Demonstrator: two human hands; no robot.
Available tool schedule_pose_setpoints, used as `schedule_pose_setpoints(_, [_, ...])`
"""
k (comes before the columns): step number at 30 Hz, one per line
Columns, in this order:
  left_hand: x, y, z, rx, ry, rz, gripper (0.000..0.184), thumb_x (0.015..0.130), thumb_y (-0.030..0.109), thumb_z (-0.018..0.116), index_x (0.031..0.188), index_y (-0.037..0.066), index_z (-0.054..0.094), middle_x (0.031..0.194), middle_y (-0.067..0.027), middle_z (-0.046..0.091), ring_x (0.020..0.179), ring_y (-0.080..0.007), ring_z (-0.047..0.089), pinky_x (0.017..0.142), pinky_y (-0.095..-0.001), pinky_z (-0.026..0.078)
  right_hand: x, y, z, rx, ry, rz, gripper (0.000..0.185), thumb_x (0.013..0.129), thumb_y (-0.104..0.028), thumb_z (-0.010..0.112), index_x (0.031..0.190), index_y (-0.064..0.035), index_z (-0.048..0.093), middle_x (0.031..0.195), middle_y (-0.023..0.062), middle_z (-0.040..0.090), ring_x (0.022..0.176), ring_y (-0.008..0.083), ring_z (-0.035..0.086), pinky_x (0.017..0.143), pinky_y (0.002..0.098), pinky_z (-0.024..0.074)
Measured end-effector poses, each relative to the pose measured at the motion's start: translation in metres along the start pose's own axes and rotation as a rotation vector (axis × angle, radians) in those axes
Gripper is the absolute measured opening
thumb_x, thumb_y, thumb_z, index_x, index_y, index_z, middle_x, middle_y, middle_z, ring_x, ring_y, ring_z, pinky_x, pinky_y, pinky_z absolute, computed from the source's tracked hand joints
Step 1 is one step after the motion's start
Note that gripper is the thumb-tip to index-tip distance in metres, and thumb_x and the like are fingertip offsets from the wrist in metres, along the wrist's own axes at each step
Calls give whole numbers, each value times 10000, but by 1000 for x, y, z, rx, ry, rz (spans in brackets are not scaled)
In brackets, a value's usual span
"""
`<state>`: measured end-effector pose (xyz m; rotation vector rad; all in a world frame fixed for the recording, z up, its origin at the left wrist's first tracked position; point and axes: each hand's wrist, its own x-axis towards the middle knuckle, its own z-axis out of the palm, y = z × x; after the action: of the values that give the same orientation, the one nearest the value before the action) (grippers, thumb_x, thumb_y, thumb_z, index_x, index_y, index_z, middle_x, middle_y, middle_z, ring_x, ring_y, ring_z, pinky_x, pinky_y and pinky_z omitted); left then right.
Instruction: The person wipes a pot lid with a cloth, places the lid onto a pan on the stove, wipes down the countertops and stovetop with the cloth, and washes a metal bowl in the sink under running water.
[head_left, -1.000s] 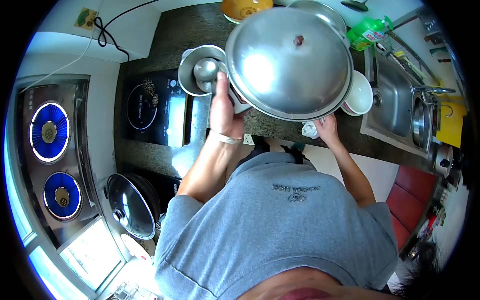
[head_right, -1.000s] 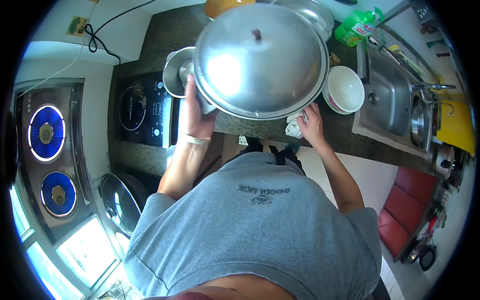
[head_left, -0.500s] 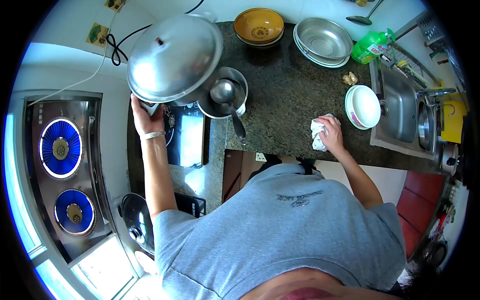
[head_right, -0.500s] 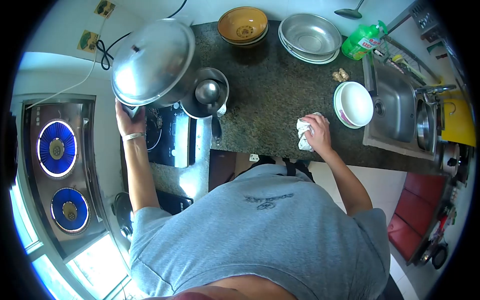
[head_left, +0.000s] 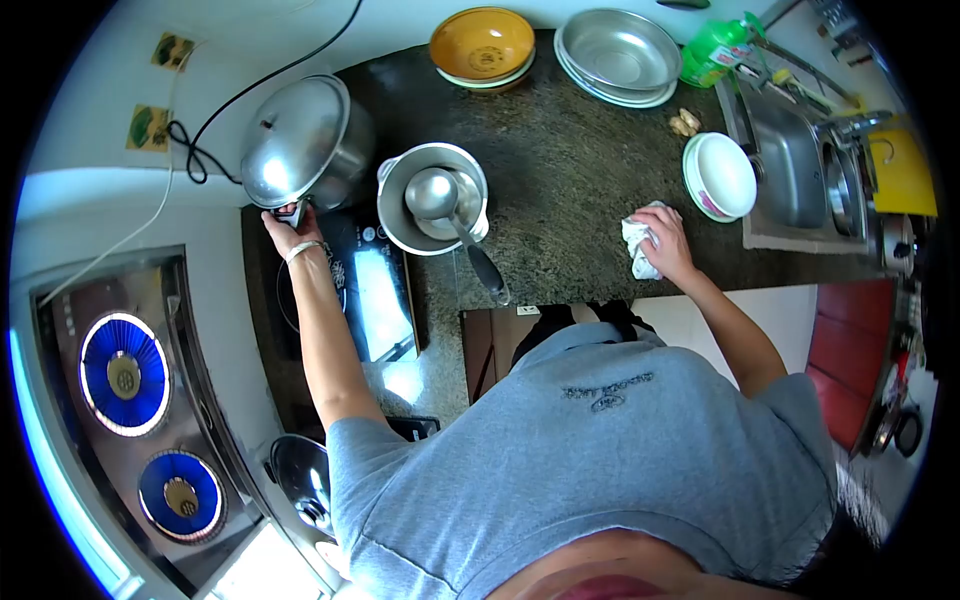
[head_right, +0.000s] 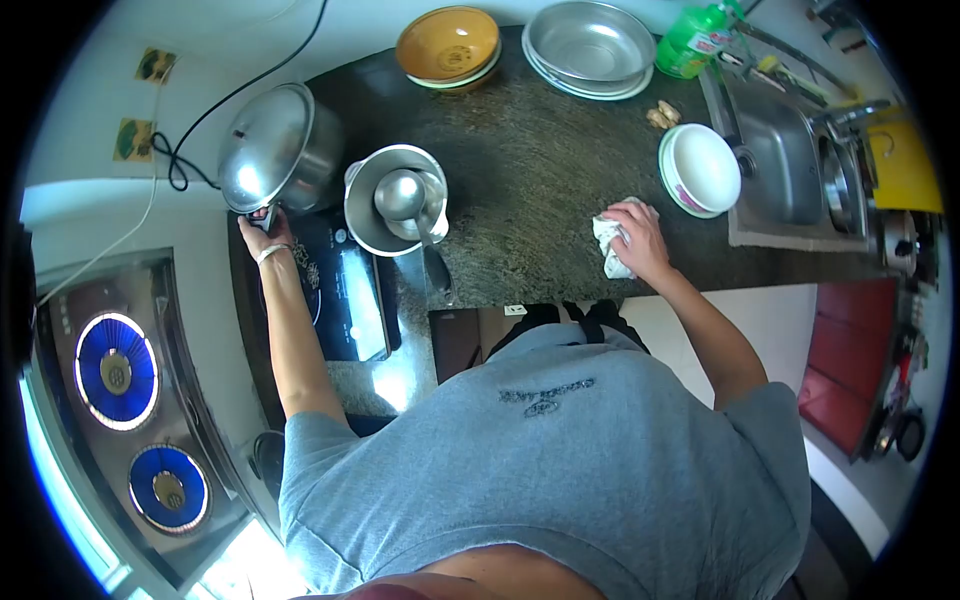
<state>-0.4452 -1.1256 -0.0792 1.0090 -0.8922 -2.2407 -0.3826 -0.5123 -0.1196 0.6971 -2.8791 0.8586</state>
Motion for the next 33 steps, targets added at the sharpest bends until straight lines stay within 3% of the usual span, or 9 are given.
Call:
schedule_pose_setpoints(3, [24, -16, 7, -95, -126, -68, 445, 958, 494, 353, 770, 121, 506, 615, 21, 526, 564, -145, 538, 543, -303, 508, -2, 0, 2, 22, 7, 41, 351, 674, -16, 577, 1020, -66, 616, 1064, 85, 567, 1048, 293, 511, 932, 404, 387])
schedule_pose_setpoints(9, [51, -49, 21, 5, 11, -7, 440, 962, 478, 336, 778, 116, 504, 642, 5, 535, 585, -169, 557, 580, -332, 539, 23, -63, -5, 200, 30, 14, 520, 677, 10, 542, 1190, -74, 555, 1212, 98, 523, 1174, 276, 473, 994, 401, 397])
schedule_pose_setpoints(14, [67, -67, 26, -34, 18, -31, 469, 965, 524, 316, 756, 137, 479, 614, 43, 500, 564, -142, 531, 598, -331, 517, 32, -94, 55, 33, -489, -347, 563, 701, -163, 644, 1247, -108, 515, 1361, 81, 433, 1338, 213, 319, 1119, 544, 146])
schedule_pose_setpoints(17, [71, -75, 24, -50, -28, -34, 497, 956, 555, 303, 788, 128, 493, 616, 30, 507, 576, -147, 533, 618, -336, 518, 55, -88, 87, -26, -524, -409, 470, 754, -253, 671, 1189, -124, 549, 1395, 67, 407, 1340, 188, 315, 1116, 546, 138])
schedule_pose_setpoints(21, [68, -76, 32, -43, 17, -78, 544, 932, 612, 281, 925, 125, 523, 730, -13, 551, 702, -190, 537, 672, -361, 505, 110, -75, 109, 28, -453, -419, 358, 781, -265, 678, 1114, -186, 572, 1410, 57, 385, 1248, 212, 431, 970, 445, 405])
schedule_pose_setpoints(24, [51, -64, 32, 79, 10, -126, 560, 919, 575, 392, 1041, 42, 511, 975, -120, 557, 873, -257, 557, 813, -434, 501, 159, -55, 119, -43, -333, -425, 270, 801, -225, 651, 1064, -221, 591, 1345, 25, 442, 1241, 227, 446, 911, 429, 500])
schedule_pose_setpoints(26, [15, -53, 21, 318, 50, -197, 638, 894, 527, 512, 1173, -44, 459, 1206, -180, 474, 1032, -276, 539, 923, -441, 472, 182, -37, 127, -52, -237, -360, 278, 805, -232, 646, 1077, -203, 598, 1388, 29, 415, 1276, 247, 415, 996, 496, 433])
schedule_pose_setpoints(30, [-106, -70, -35, 958, -190, 100, 522, 909, 471, 533, 1123, -4, 493, 980, -87, 579, 885, -175, 575, 844, -308, 467, 196, -29, 129, -63, 25, -54, 382, 815, -295, 666, 1158, -135, 611, 1462, 90, 309, 1345, 261, 304, 1084, 471, 294])
schedule_pose_setpoints(33, [-175, -104, -38, 890, -222, -255, 591, 922, 423, 525, 1318, 29, 333, 1062, -150, 557, 955, -216, 591, 843, -351, 494, 163, -31, 118, -87, 38, -85, 325, 799, -248, 685, 1096, -126, 636, 1368, 76, 421, 1299, 271, 355, 1085, 469, 282])
